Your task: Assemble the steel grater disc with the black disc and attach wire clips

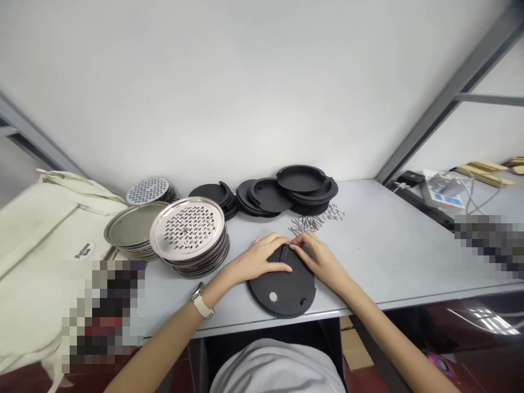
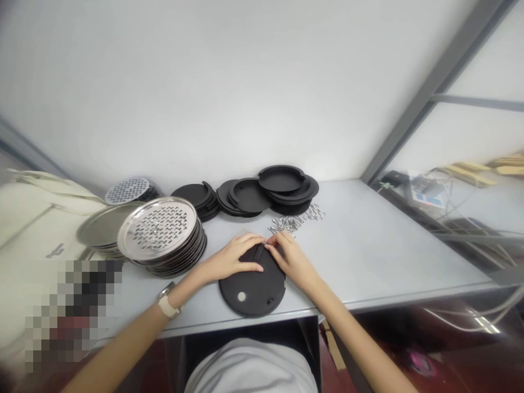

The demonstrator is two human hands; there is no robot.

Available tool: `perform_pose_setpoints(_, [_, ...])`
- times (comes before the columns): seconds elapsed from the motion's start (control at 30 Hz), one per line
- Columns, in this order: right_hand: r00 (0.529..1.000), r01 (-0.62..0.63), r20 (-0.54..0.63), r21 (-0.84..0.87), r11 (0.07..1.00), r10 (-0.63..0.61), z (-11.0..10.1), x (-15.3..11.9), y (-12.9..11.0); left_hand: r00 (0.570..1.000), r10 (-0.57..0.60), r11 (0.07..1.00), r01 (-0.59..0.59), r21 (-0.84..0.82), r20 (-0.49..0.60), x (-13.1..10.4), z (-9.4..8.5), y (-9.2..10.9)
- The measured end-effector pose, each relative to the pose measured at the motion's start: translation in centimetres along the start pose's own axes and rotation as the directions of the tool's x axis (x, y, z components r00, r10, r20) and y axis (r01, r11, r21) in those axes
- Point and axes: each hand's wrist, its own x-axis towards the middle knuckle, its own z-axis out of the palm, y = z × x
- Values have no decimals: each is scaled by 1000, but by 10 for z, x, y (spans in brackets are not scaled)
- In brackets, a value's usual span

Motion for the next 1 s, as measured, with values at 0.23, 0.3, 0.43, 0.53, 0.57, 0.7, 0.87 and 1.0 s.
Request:
perform_pose_setpoints(0.23, [1000,-15,0,-13,1000,15,0,-1,0,1000,-17,999,17,-45,-10,1,0,-1])
perform_pose_setpoints(0.3, [1000,-23,-7,-3,1000,23,0,-1,0,1000,8,998,-9,-64,-21,2,0,1])
perform_pose_setpoints(0.43, [999,-32,4,5,999,32,0,-1,-1,999,39,998,-40,-53,-25,1,-1,3])
perform_pose_setpoints(0.53, [1000,-26,-2,-5,1000,26,0,0,-1,999,30,999,-31,-41,-28,1,0,3])
perform_pose_setpoints(0.57, [1000,-23,-5,-10,1000,23,0,0,-1,999,27,999,-28,-36,-23,1,0,4])
perform_pose_setpoints(0.7, [1000,-11,-11,-31,999,11,1,-1,-1,1000,-1,999,1,34,5,-1,2,5])
perform_pose_setpoints(0.87, [1000,-13,-13,-46,999,12,0,-1,-1,998,-58,980,64,190,-37,-4,-1,6])
perform_pose_setpoints(1.0, [999,-34,-1,-44,998,34,1,-2,0,993,-16,960,47,277,-114,-9,4,29])
